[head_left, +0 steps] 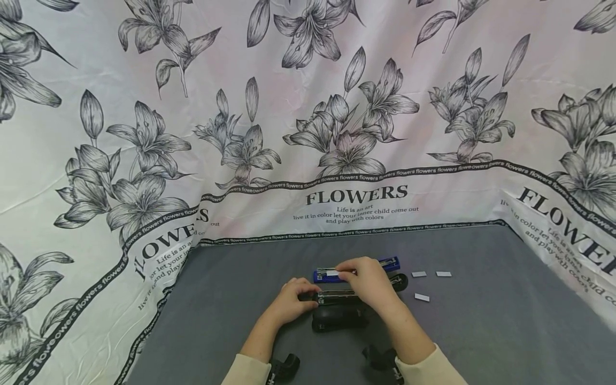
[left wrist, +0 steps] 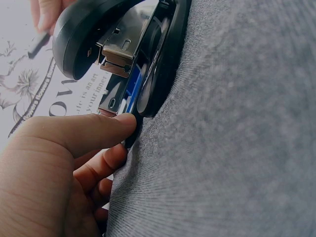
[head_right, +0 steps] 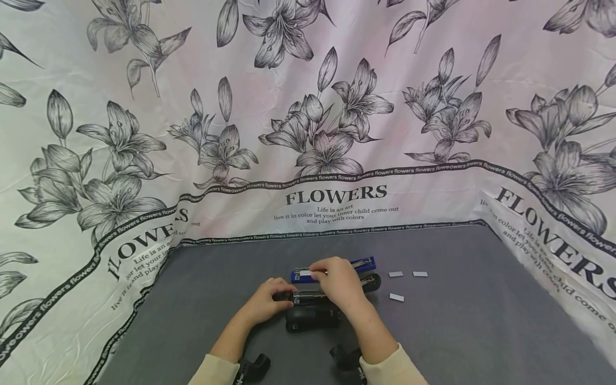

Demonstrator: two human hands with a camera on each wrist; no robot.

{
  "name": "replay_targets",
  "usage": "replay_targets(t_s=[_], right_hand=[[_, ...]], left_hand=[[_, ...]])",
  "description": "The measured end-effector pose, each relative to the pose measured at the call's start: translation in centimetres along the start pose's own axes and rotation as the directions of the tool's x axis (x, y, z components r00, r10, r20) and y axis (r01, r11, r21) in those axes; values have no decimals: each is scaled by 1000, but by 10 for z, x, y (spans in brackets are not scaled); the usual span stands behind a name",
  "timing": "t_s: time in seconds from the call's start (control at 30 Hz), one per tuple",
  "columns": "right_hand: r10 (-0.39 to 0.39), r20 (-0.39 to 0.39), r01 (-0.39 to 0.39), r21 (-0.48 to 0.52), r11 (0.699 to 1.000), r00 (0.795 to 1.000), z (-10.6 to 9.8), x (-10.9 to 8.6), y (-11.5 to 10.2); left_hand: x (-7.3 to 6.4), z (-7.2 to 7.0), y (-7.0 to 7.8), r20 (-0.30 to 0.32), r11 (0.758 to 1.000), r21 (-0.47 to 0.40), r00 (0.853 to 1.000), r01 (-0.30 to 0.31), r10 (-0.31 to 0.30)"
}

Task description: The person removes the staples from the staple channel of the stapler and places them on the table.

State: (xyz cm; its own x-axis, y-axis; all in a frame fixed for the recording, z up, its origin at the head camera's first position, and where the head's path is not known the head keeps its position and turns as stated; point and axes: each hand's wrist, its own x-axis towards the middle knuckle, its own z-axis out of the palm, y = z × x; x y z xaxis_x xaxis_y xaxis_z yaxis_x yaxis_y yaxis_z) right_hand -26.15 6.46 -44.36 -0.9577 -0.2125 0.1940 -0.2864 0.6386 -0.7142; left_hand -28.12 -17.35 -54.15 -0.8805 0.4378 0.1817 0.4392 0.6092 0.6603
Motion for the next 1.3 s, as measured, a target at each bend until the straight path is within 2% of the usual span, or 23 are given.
replay_targets(t_s=[0.23,0.67,1.07,1.3], right_hand=[[11,-26,-10,10,1000,1000,-24,-1,2],[68,-51,-68,-10,998,996,-66,-4,25],[150,-59,-150,16,989,987,-104,-14,47],[148,-75,-150,-31,988,986,-120,-21,62]], left_hand=[[0,0,0,8,1000,-3,1000,10,-10],[-1,0,1,0,1000,-4,1000,17,-17],[0,0,0,-10,1000,-2,1000,-25,25],[-1,1,1,1,1000,-7,1000,3,-3]])
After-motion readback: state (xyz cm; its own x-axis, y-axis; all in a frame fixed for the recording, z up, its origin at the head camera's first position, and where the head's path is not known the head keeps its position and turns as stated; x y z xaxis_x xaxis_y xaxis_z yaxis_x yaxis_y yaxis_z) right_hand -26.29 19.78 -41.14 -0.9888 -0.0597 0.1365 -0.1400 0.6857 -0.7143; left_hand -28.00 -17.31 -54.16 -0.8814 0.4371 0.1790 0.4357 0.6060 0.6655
